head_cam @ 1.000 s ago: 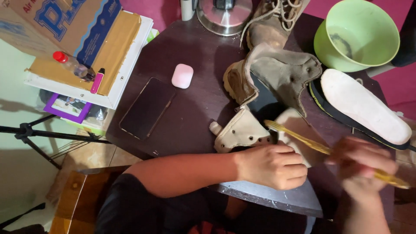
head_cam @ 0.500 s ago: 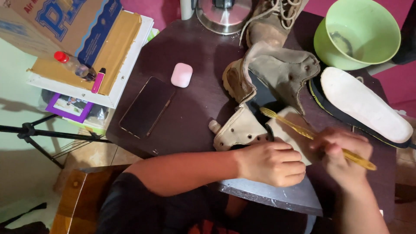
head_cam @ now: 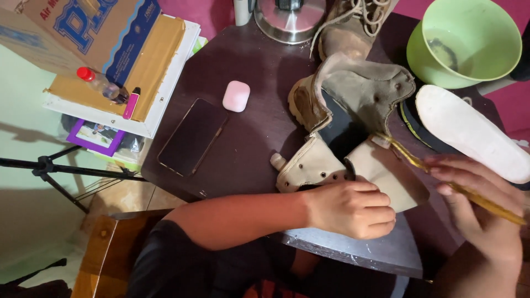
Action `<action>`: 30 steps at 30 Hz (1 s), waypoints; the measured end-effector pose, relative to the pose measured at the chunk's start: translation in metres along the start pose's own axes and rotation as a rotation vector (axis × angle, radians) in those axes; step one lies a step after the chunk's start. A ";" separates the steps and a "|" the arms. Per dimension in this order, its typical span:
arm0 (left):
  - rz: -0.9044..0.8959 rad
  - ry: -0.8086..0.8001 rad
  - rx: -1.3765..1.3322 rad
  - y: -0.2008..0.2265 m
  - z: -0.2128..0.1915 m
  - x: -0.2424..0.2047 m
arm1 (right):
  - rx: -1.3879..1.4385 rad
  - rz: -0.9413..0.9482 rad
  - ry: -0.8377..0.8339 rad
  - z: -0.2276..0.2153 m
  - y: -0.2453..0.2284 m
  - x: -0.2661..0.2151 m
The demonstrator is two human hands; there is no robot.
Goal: Applying a liquid substance to the sole of a boot using a toothbrush as part of a shoe repair process.
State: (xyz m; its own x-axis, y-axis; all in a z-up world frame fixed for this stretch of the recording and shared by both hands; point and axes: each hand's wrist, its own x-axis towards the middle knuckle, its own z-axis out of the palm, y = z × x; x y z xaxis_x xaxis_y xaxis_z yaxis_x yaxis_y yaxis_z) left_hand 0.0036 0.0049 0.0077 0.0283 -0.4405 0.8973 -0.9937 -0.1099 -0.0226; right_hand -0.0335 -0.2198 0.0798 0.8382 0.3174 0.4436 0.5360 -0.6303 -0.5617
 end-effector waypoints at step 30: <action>-0.028 0.007 -0.043 0.002 0.009 -0.005 | 0.061 -0.327 -0.048 0.020 0.020 -0.002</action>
State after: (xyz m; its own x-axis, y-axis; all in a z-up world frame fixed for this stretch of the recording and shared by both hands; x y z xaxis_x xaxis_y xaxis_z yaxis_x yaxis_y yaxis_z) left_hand 0.0027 -0.0014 -0.0012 0.0560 -0.4317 0.9003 -0.9962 -0.0838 0.0218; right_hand -0.0227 -0.2189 0.0539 0.6239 0.5296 0.5746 0.7811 -0.4467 -0.4363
